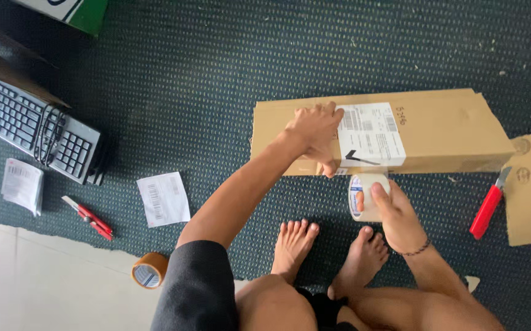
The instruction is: The person kneels on a floor mat and packs a cardboard shipping box. They cut cardboard with a utility knife, apply clear packing tape over the shipping label, fold cardboard strips around the box, and tape the strips in place to secure the package.
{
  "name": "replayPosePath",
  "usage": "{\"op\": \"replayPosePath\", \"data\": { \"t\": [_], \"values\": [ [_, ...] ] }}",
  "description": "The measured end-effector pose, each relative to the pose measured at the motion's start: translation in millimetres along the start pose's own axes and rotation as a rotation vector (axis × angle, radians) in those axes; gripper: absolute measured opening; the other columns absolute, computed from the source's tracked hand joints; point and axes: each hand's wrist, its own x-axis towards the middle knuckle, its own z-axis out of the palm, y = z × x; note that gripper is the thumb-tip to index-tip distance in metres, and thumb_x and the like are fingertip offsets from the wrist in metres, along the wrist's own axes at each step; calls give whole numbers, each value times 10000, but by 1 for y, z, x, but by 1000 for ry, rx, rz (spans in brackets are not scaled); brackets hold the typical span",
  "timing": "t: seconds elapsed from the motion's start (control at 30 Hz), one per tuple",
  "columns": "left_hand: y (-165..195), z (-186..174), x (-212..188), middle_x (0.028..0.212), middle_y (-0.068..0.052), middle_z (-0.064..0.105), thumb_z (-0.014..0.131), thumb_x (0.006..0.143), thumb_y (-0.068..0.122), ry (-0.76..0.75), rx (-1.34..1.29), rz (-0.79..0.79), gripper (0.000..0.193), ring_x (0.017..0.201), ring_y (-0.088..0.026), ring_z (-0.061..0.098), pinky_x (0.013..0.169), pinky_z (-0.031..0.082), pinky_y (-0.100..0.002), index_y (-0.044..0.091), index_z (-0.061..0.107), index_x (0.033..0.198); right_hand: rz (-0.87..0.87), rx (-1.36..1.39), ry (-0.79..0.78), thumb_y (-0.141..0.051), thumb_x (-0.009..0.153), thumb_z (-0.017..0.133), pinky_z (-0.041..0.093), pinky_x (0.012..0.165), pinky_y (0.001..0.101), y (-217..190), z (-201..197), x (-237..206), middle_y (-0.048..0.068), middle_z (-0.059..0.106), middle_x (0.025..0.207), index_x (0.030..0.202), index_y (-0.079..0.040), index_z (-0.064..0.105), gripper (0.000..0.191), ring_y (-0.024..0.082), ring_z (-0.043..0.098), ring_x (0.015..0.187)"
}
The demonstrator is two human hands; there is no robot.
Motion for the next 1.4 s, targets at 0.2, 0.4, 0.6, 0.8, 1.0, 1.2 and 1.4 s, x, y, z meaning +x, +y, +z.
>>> {"op": "replayPosePath", "data": {
  "t": [0.2, 0.4, 0.6, 0.8, 1.0, 1.2, 1.4],
  "values": [
    [-4, -11, 6, 1229, -155, 576, 978, 352, 519, -32, -7, 6, 1077, 1143, -371, 609, 872, 539, -517, -4, 559, 1195, 87, 39, 28, -330, 1080, 450, 498, 756, 290, 23, -14, 13, 32, 625, 848, 1092, -35, 585, 324, 128, 581, 787],
    [-9, -39, 6, 1291, -172, 615, 974, 355, 501, -90, -60, -16, 1037, 1124, -404, 632, 964, 500, -492, 32, 650, 1221, -125, -66, -4, -357, 1111, 439, 483, 751, 299, 39, -21, 54, 28, 612, 869, 1077, -39, 560, 341, 135, 567, 793],
    [-36, -58, 28, 1224, -126, 761, 854, 440, 439, -238, -228, -104, 907, 1124, -309, 724, 969, 551, -407, 124, 722, 1281, -376, -38, -14, -360, 1134, 447, 487, 746, 284, 20, -16, 88, 31, 615, 870, 1067, -39, 570, 349, 126, 578, 782],
    [-37, 3, 63, 1550, -198, 417, 926, 546, 274, -352, -528, 602, 1131, 1310, -385, 477, 1010, 417, -446, 143, 443, 1561, -121, 90, 93, -332, 1085, 474, 494, 696, 280, 11, -1, 41, 36, 629, 919, 1173, -27, 595, 339, 122, 580, 755],
    [-33, -9, 49, 1143, -108, 800, 758, 497, 71, -181, -682, 397, 831, 1016, -264, 758, 888, 577, -380, 190, 663, 1313, 12, 256, 123, -320, 1056, 511, 541, 709, 308, 12, -9, 47, 53, 670, 1016, 1190, -28, 632, 343, 142, 640, 810],
    [69, 33, -56, 961, -177, 698, 697, 846, 116, 782, -794, 116, 186, 811, -220, 697, 725, 579, -341, 71, 680, 1026, -31, 309, 116, -365, 1106, 535, 548, 766, 323, 25, -24, 74, 76, 682, 1024, 1238, -17, 608, 379, 165, 665, 870],
    [75, 103, -21, 1035, -149, 669, 836, 877, 217, 801, -1122, 143, 627, 947, -223, 702, 855, 609, -364, 17, 442, 1322, -125, -474, 204, -478, 1069, 557, 514, 938, 305, -10, -27, 73, 81, 714, 1174, 1248, -43, 659, 481, 187, 659, 1059]
  ]
}}
